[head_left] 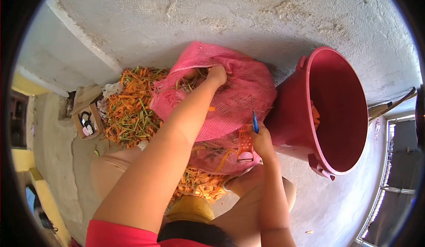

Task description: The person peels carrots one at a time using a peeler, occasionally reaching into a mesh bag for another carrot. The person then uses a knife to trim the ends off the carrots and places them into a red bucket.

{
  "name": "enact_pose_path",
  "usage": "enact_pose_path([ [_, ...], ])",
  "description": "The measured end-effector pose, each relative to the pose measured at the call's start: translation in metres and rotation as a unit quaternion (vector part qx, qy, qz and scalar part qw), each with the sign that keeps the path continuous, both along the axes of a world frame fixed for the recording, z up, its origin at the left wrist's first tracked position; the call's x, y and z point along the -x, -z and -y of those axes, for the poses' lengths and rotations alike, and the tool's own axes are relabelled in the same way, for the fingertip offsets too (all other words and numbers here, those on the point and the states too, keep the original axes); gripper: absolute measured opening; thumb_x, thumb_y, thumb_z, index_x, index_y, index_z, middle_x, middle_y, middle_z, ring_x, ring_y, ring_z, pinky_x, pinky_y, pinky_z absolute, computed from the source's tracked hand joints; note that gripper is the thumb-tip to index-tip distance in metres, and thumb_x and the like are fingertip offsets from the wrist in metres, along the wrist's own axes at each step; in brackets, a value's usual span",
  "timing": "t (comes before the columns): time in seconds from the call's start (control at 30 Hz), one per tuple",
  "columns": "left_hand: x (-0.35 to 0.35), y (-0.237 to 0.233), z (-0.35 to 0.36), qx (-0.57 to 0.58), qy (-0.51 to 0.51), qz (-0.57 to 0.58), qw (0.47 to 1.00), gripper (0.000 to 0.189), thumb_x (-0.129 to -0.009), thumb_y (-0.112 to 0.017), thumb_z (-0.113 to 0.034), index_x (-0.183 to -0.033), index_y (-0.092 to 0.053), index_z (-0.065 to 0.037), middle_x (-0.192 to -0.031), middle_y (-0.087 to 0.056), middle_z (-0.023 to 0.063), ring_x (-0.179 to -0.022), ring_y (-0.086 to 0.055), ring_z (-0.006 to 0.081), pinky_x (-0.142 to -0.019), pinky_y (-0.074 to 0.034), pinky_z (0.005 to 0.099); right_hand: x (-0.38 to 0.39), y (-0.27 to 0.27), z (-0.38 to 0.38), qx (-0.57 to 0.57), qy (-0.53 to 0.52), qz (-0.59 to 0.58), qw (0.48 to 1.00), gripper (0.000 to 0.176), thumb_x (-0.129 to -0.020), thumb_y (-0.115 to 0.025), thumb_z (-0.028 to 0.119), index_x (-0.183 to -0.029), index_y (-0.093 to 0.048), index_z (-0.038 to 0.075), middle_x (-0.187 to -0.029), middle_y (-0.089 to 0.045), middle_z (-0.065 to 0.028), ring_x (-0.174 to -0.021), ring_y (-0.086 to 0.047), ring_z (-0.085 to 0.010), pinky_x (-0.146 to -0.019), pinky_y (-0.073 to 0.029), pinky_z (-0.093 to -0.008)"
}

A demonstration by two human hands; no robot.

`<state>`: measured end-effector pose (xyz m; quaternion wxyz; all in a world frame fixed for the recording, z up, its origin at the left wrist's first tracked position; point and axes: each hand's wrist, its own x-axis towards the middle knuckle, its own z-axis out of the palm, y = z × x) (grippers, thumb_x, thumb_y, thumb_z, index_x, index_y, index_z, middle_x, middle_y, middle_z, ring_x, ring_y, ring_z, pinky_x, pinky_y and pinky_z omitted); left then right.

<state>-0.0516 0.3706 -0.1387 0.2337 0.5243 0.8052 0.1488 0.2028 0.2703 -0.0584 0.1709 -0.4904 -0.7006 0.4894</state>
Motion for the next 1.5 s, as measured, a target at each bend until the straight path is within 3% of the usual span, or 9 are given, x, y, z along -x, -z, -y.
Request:
enact_pose_path([
  [0.1, -0.006, 0.016, -0.019, -0.031, -0.113, 0.077, 0.990, 0.030, -0.074, -0.048, -0.018, -0.091, -0.057, 0.005, -0.097, -0.054, 0.0250, -0.092, -0.053, 0.0341, -0.078, -0.042, 0.0370, -0.002, 0.005, -0.002, 0.014, -0.004, 0.007, 1.000, 0.013, -0.081, -0.049, 0.013, -0.080, -0.049, 0.000, -0.065, -0.045, -0.0023, -0.062, -0.040, -0.0105, -0.057, -0.036, -0.0270],
  [0.13, -0.007, 0.021, -0.021, -0.051, -0.185, 0.129, 0.973, 0.033, -0.073, -0.050, -0.022, -0.092, -0.057, 0.004, -0.096, -0.054, 0.0248, -0.091, -0.053, 0.0342, -0.078, -0.042, 0.0367, -0.002, -0.001, -0.003, 0.033, -0.010, 0.026, 0.999, 0.021, -0.078, -0.049, 0.015, -0.084, -0.050, -0.005, -0.079, -0.049, -0.0193, -0.071, -0.048, -0.0328, -0.067, -0.037, -0.0346],
  [0.2, -0.006, 0.027, -0.024, -0.047, -0.261, 0.202, 0.943, 0.043, -0.073, -0.052, -0.034, -0.095, -0.057, 0.003, -0.099, -0.054, 0.0227, -0.094, -0.052, 0.0322, -0.080, -0.040, 0.0349, -0.004, 0.004, -0.005, 0.035, -0.011, 0.009, 0.999, 0.022, -0.078, -0.049, 0.017, -0.086, -0.051, -0.004, -0.082, -0.050, -0.0199, -0.075, -0.049, -0.0340, -0.069, -0.037, -0.0351],
  [0.6, -0.016, 0.052, -0.050, -0.067, -0.110, -0.041, 0.991, 0.035, -0.070, -0.053, -0.018, -0.100, -0.056, -0.001, -0.106, -0.053, 0.0174, -0.097, -0.051, 0.0311, -0.084, -0.039, 0.0342, -0.001, -0.003, -0.009, -0.005, -0.034, 0.042, 0.999, 0.026, -0.078, -0.050, 0.019, -0.089, -0.052, -0.004, -0.090, -0.051, -0.0217, -0.084, -0.049, -0.0376, -0.073, -0.038, -0.0381],
  [0.7, -0.014, 0.059, -0.054, -0.088, -0.346, 0.085, 0.930, 0.035, -0.067, -0.059, -0.020, -0.095, -0.058, 0.002, -0.100, -0.055, 0.0195, -0.091, -0.054, 0.0321, -0.081, -0.041, 0.0362, 0.001, -0.007, -0.010, 0.020, -0.023, 0.042, 0.999, 0.025, -0.078, -0.050, 0.019, -0.086, -0.052, -0.004, -0.088, -0.050, -0.0222, -0.082, -0.049, -0.0377, -0.071, -0.038, -0.0393],
  [0.77, 0.004, 0.054, -0.053, -0.070, -0.324, 0.246, 0.911, 0.031, -0.069, -0.060, -0.014, -0.093, -0.057, 0.004, -0.098, -0.056, 0.0199, -0.088, -0.055, 0.0289, -0.075, -0.044, 0.0367, 0.001, -0.009, -0.011, 0.021, -0.023, 0.049, 0.998, 0.024, -0.078, -0.050, 0.018, -0.085, -0.051, -0.004, -0.087, -0.050, -0.0222, -0.080, -0.049, -0.0376, -0.069, -0.037, -0.0394],
  [0.93, 0.015, -0.057, 0.007, -0.090, -0.257, 0.569, 0.776, 0.018, -0.074, -0.057, -0.004, -0.090, -0.054, 0.002, -0.090, -0.056, 0.0132, -0.083, -0.056, 0.0199, -0.062, -0.048, 0.0327, 0.001, -0.011, -0.008, -0.017, -0.025, 0.050, 0.998, 0.021, -0.078, -0.049, 0.016, -0.083, -0.051, -0.004, -0.082, -0.050, -0.0214, -0.074, -0.049, -0.0365, -0.066, -0.038, -0.0373],
  [1.2, 0.019, -0.143, 0.120, -0.313, -0.139, 0.427, 0.837, 0.041, -0.073, -0.060, -0.008, -0.110, -0.043, 0.000, -0.102, -0.051, 0.0099, -0.093, -0.050, 0.0191, -0.082, -0.041, 0.0311, -0.004, -0.019, 0.002, -0.019, 0.015, -0.006, 1.000, 0.020, -0.077, -0.050, 0.014, -0.079, -0.049, -0.005, -0.072, -0.050, -0.0214, -0.066, -0.049, -0.0340, -0.063, -0.038, -0.0361],
  [1.5, 0.016, -0.260, 0.261, -0.582, -0.004, 0.432, 0.690, 0.050, -0.073, -0.058, 0.003, -0.116, -0.033, 0.002, -0.111, -0.044, 0.0149, -0.108, -0.042, 0.0257, -0.094, -0.033, 0.0369, -0.011, -0.016, 0.033, -0.080, 0.015, -0.002, 0.997, 0.022, -0.077, -0.050, 0.017, -0.073, -0.050, -0.005, -0.064, -0.050, -0.0214, -0.059, -0.050, -0.0332, -0.056, -0.038, -0.0380],
])
